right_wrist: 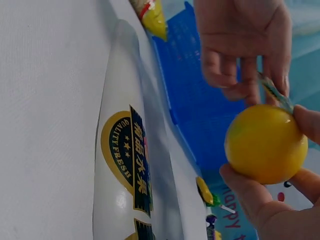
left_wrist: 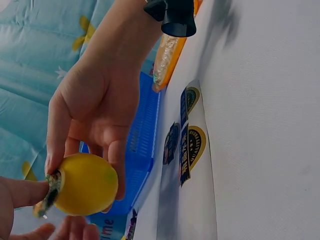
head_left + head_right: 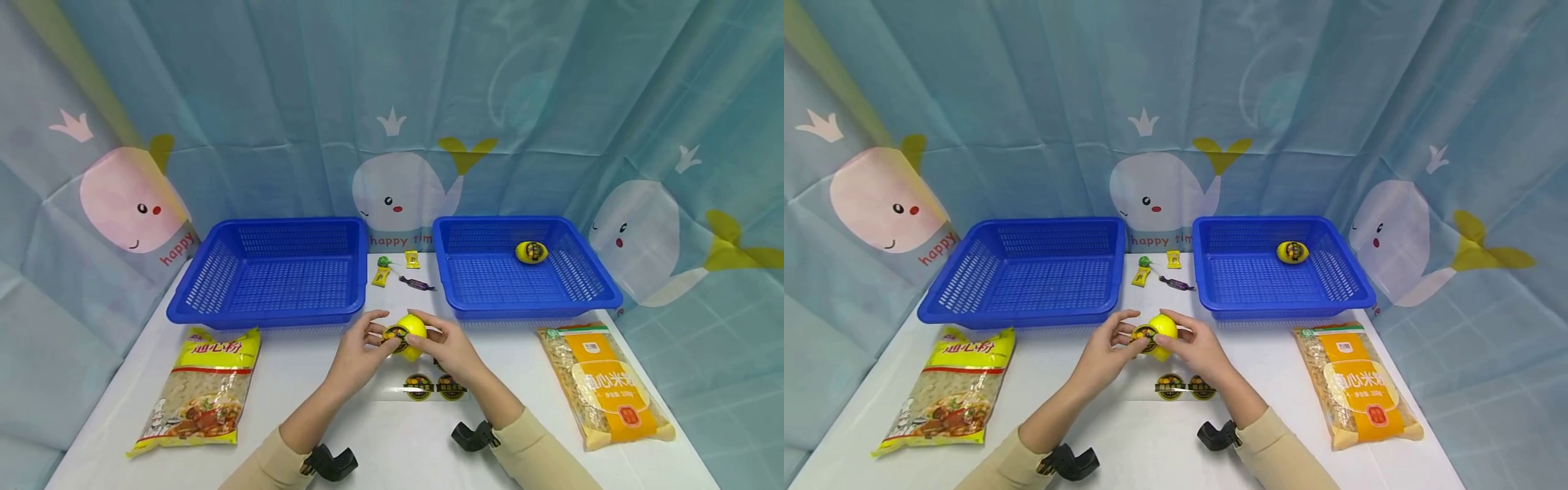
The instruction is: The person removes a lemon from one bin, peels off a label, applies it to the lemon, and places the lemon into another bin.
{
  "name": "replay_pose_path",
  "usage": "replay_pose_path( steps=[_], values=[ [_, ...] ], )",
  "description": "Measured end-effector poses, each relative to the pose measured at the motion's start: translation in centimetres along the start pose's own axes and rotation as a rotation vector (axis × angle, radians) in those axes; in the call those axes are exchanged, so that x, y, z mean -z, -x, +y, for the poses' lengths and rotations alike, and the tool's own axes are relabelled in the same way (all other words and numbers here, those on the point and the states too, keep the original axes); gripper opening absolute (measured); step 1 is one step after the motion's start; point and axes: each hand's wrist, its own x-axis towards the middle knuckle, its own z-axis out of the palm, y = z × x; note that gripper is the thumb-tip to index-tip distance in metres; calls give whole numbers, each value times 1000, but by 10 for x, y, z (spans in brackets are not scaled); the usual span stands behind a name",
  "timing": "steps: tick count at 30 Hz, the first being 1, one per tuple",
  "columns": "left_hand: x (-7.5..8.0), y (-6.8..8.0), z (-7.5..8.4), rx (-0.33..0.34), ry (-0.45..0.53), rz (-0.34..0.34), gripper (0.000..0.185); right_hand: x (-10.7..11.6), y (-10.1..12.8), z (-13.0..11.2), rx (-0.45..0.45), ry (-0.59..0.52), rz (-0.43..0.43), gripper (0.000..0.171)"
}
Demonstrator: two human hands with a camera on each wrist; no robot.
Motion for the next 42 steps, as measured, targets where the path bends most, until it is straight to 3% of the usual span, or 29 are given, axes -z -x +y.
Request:
replay_pose_path(
  steps=[5,8,12,15,18,23,26,36,42],
  values=[
    [-1,2,0,7,-38,1,38,1,2,-2,41,83,73,52],
    [-2,2,0,39,17,1,29,1,2,-2,59,131,107,48],
    [-3,3,-2,69,89,1,28,1,3,-2,60,112,111,49],
    [-3,3,-3,65,116,11,27,2,4,-2,45,95,104,50],
    [-4,3,-2,55,137,21,25,2,5,-3,47,154,120,50],
    [-6,4,0,29,73,34,25,1,5,-4,89,303,149,49],
    [-6,5,2,10,16,44,25,-1,6,-5,102,328,153,50],
    [-7,5,2,-22,-71,47,39,-3,6,-11,91,323,162,51],
    [-5,6,2,-99,-92,59,59,2,9,-11,83,140,122,51]
  ],
)
